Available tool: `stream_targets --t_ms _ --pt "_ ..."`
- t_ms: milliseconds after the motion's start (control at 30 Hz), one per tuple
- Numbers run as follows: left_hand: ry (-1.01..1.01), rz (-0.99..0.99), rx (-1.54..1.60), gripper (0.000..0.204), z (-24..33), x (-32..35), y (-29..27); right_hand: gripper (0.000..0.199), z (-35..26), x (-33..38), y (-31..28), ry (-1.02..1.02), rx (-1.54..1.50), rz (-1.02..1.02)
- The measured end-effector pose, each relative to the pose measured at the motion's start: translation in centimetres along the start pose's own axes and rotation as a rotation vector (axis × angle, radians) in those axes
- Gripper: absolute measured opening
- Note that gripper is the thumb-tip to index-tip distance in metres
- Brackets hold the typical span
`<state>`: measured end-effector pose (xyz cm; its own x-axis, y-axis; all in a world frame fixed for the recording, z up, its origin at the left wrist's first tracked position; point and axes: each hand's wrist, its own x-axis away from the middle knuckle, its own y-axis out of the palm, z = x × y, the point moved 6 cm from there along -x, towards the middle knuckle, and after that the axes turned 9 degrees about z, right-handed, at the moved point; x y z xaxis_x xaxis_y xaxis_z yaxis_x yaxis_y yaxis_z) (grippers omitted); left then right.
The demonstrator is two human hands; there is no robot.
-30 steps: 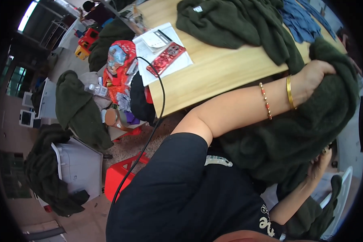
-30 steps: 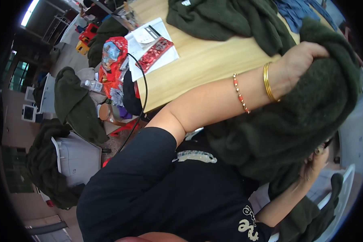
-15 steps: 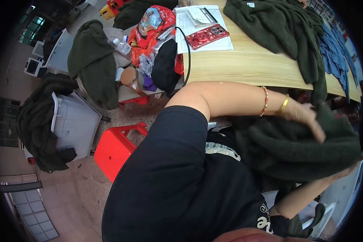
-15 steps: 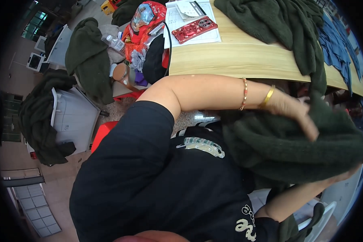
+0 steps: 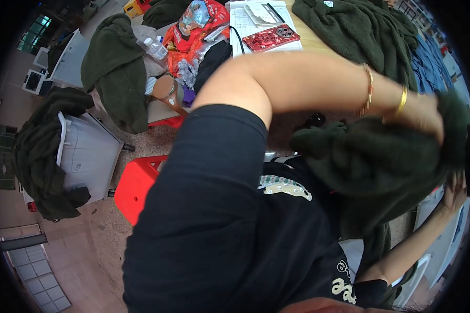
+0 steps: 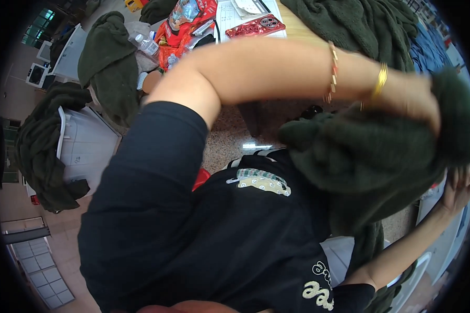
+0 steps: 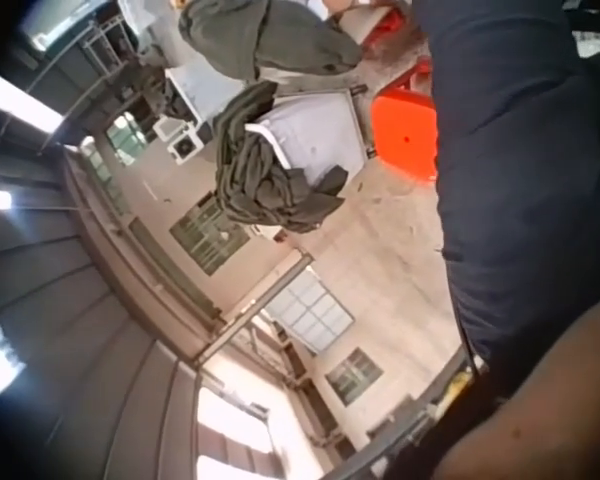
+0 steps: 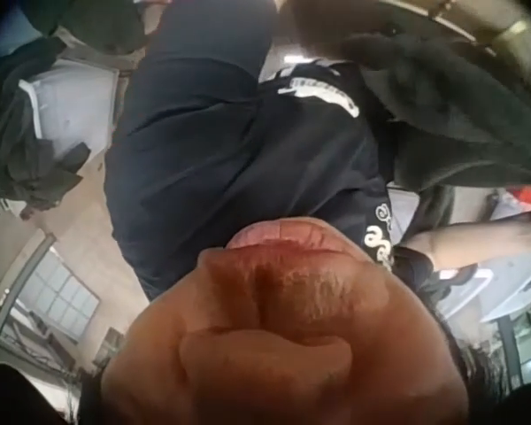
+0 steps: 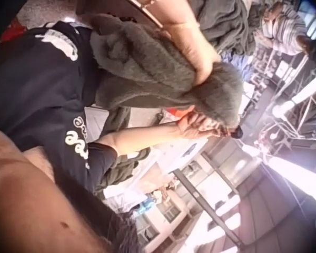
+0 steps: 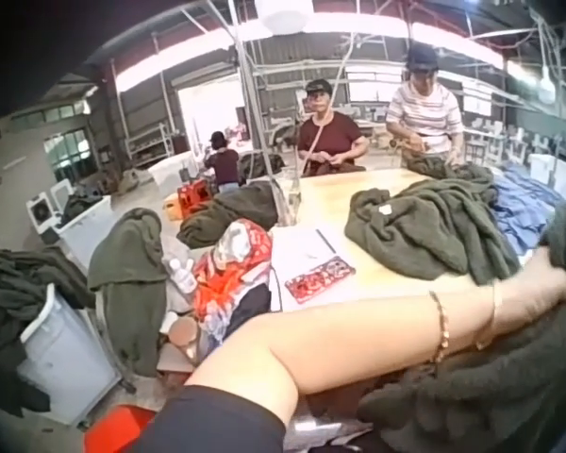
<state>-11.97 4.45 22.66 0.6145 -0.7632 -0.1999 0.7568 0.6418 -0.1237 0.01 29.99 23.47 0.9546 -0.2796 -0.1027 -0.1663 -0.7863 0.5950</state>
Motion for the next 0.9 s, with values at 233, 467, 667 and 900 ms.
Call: stream_targets --t_ms 233,467,667,900 --pt "0.061 0.227 -0.190 0.031 6.4 9.9 -9.5 0.066 6.7 3.0 4.1 -0.209 0.047 0.479" --pt "-0.013 0.537 -0.337 0.031 7.7 20.5 -18.6 0.056 13.6 2.3 4.6 0.132 -0.141 -0.367" --pt "-0.167 0.883 -0.483 0.031 9.0 32.7 -25.9 0.071 17.5 2.4 0.7 0.109 0.107 -0.017" --pt "-0.414 1.289 -0.671 0.031 10.7 48.6 -31.1 0.065 21.5 0.1 -4.8 0.272 0.067 0.010"
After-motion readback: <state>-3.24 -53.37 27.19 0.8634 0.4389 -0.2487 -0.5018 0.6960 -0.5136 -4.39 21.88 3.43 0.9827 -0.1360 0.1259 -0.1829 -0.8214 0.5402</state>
